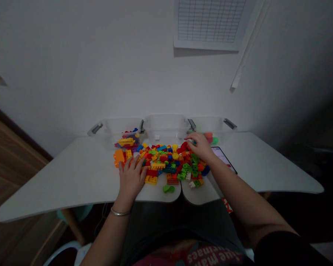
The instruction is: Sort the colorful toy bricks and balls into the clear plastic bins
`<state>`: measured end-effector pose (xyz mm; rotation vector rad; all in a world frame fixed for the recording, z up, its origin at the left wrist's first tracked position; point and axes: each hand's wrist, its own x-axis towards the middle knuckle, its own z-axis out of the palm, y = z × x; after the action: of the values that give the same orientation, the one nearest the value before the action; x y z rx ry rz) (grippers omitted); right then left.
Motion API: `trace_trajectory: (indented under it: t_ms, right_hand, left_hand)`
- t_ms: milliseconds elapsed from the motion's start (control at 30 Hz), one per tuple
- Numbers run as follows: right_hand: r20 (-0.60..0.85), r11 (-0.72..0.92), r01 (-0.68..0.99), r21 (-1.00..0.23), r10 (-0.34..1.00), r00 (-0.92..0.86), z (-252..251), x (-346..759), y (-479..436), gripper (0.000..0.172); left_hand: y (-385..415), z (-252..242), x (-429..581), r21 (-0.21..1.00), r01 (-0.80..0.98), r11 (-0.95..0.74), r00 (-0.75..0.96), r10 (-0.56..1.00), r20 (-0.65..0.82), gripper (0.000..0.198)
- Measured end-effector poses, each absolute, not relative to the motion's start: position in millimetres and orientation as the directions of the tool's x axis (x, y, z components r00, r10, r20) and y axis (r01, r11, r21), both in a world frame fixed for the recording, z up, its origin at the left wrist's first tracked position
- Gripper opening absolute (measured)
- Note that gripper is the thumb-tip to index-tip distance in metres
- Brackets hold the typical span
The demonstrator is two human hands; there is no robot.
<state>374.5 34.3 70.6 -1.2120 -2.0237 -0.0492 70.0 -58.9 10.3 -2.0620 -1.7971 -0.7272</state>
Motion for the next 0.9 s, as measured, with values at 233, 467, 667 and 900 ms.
trace_trajectory:
  t_ms: [233, 467, 667, 900]
  right_hand:
    - [0.327, 0.486, 0.859, -0.164, 0.848, -0.418, 63.6, 362.6, 36.8, 0.027]
    - [0.276, 0.461, 0.887, 0.017, 0.851, -0.447, 65.8, 358.5, 40.1, 0.03]
    - [0.307, 0.479, 0.877, -0.036, 0.841, -0.446, 64.2, 354.7, 40.6, 0.023]
    - [0.341, 0.449, 0.894, -0.016, 0.843, -0.417, 64.0, 363.1, 41.5, 0.015]
  left_hand:
    - [-61.5, 10.5, 67.9, 0.118, 0.972, -0.203, 0.098, 0.805, 0.585, 0.039]
    - [-61.4, 9.8, 67.8, 0.121, 0.972, -0.202, 0.094, 0.804, 0.587, 0.037]
    - [-62.3, 13.1, 69.3, 0.105, 0.973, -0.205, 0.108, 0.809, 0.578, 0.036]
    - [-61.8, 11.3, 67.9, 0.125, 0.969, -0.213, 0.102, 0.806, 0.584, 0.035]
